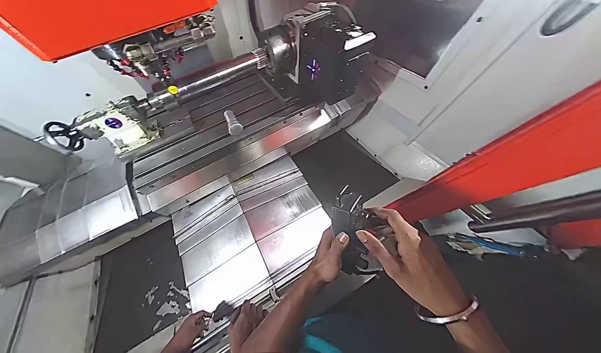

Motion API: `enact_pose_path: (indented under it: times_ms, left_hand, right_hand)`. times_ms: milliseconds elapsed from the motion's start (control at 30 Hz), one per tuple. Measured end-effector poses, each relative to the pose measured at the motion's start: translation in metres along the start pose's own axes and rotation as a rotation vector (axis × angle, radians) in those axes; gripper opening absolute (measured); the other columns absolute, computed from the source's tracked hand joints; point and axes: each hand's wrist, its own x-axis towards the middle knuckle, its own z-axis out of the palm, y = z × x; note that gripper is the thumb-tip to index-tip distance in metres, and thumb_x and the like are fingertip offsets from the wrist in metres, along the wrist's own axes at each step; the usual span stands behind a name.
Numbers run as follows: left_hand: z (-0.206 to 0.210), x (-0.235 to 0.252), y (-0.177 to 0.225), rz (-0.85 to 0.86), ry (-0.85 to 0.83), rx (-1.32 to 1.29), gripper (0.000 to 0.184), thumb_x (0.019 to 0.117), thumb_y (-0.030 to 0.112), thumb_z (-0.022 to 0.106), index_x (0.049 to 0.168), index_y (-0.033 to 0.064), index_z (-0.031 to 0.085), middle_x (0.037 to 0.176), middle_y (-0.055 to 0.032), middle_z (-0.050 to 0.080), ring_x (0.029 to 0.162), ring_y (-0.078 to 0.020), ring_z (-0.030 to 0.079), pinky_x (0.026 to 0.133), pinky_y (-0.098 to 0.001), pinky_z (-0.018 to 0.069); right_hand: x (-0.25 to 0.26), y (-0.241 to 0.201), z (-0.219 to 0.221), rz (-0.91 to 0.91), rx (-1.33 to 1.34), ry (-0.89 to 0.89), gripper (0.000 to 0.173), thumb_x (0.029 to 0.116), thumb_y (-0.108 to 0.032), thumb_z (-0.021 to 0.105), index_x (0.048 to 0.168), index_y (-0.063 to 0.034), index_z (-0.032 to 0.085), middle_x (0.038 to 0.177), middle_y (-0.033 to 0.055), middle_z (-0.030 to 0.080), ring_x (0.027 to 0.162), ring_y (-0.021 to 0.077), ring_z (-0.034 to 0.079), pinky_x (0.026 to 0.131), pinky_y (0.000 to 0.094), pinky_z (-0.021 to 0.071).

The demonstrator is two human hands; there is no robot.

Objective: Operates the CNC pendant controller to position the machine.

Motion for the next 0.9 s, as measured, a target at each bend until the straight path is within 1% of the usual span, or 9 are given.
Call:
enact_pose_path:
  times_ms: [167,233,300,367,433,533,633,733,900]
  left_hand:
    - [-0.003,-0.004,0.009,-0.039,0.028,-0.047,0.084,0.0830,0.084,0.048,0.127,0.0140,0.059,0.111,0.0079,0.073,0.104,-0.0028,0.068,0.092,-0.0283,0.0577]
    - [-0.005,0.011,0.017,0.053,-0.149,-0.161,0.084,0.0853,0.081,0.050,0.137,0.0162,0.061,0.134,0.0010,0.066,0.125,-0.0118,0.061,0.106,-0.0334,0.0502]
    - [-0.005,0.024,0.025,0.119,-0.323,-0.103,0.092,0.0874,0.083,0.044,0.145,0.0118,0.052,0.153,-0.0065,0.051,0.143,-0.0203,0.045,0.118,-0.0393,0.0380]
    - [-0.003,0.027,0.037,0.124,-0.413,0.101,0.094,0.0916,0.081,0.038,0.151,0.0090,0.043,0.157,-0.0064,0.046,0.146,-0.0178,0.041,0.120,-0.0394,0.0350]
    - [0.004,0.028,0.054,0.121,-0.463,0.351,0.094,0.0958,0.075,0.039,0.154,0.0005,0.033,0.154,-0.0050,0.047,0.142,-0.0075,0.043,0.120,-0.0328,0.0367]
    - [0.010,0.040,0.064,0.144,-0.592,0.490,0.097,0.0964,0.070,0.048,0.158,-0.0006,0.027,0.164,-0.0166,0.029,0.151,-0.0244,0.031,0.123,-0.0447,0.0337]
    - [-0.013,0.029,0.049,0.028,-0.509,0.441,0.092,0.0952,0.070,0.051,0.156,0.0025,0.034,0.160,-0.0145,0.040,0.145,-0.0278,0.042,0.115,-0.0459,0.0435]
    - [-0.045,0.007,0.033,-0.121,-0.391,0.401,0.087,0.0980,0.063,0.052,0.154,-0.0007,0.035,0.154,-0.0159,0.048,0.137,-0.0274,0.052,0.110,-0.0436,0.0489]
    - [-0.092,-0.026,0.015,-0.276,-0.240,0.412,0.059,0.1042,0.033,0.049,0.150,-0.0042,0.040,0.144,-0.0193,0.056,0.126,-0.0286,0.061,0.104,-0.0434,0.0529]
  right_hand:
    - [-0.022,-0.010,-0.001,0.191,0.027,-0.105,0.094,0.0797,-0.075,0.068,0.145,-0.0088,0.054,0.128,0.0122,0.066,0.106,0.0226,0.069,0.087,0.0465,0.0602]
    - [-0.031,-0.017,0.005,0.258,0.045,-0.241,0.103,0.0775,-0.070,0.076,0.153,-0.0079,0.044,0.139,0.0139,0.061,0.118,0.0252,0.065,0.097,0.0478,0.0564]
    - [-0.038,-0.024,0.012,0.285,0.105,-0.242,0.098,0.0801,-0.054,0.081,0.154,-0.0043,0.039,0.141,0.0137,0.061,0.124,0.0235,0.064,0.103,0.0461,0.0532]
    - [-0.049,-0.021,0.022,0.216,0.201,0.006,0.091,0.0774,-0.042,0.084,0.146,0.0037,0.045,0.130,0.0169,0.067,0.118,0.0212,0.067,0.100,0.0425,0.0550]
    - [-0.059,-0.008,0.030,0.162,0.293,0.266,0.089,0.0777,-0.044,0.083,0.142,0.0076,0.049,0.128,0.0174,0.067,0.118,0.0145,0.065,0.101,0.0344,0.0549]
    - [-0.067,0.007,0.014,0.234,0.362,0.560,0.084,0.0801,-0.036,0.086,0.139,0.0097,0.047,0.127,0.0171,0.064,0.116,0.0120,0.065,0.097,0.0296,0.0582]
    - [-0.071,0.027,-0.029,0.395,0.376,0.808,0.088,0.0788,-0.030,0.086,0.143,0.0091,0.039,0.129,0.0166,0.062,0.115,0.0143,0.065,0.096,0.0306,0.0584]
    - [-0.086,0.063,-0.078,0.409,0.404,0.951,0.088,0.0790,-0.023,0.085,0.144,0.0092,0.035,0.127,0.0159,0.063,0.115,0.0164,0.066,0.098,0.0303,0.0581]
    - [-0.105,0.092,-0.109,0.460,0.265,1.002,0.089,0.0792,-0.025,0.085,0.146,0.0082,0.037,0.133,0.0158,0.061,0.120,0.0128,0.063,0.103,0.0264,0.0540]
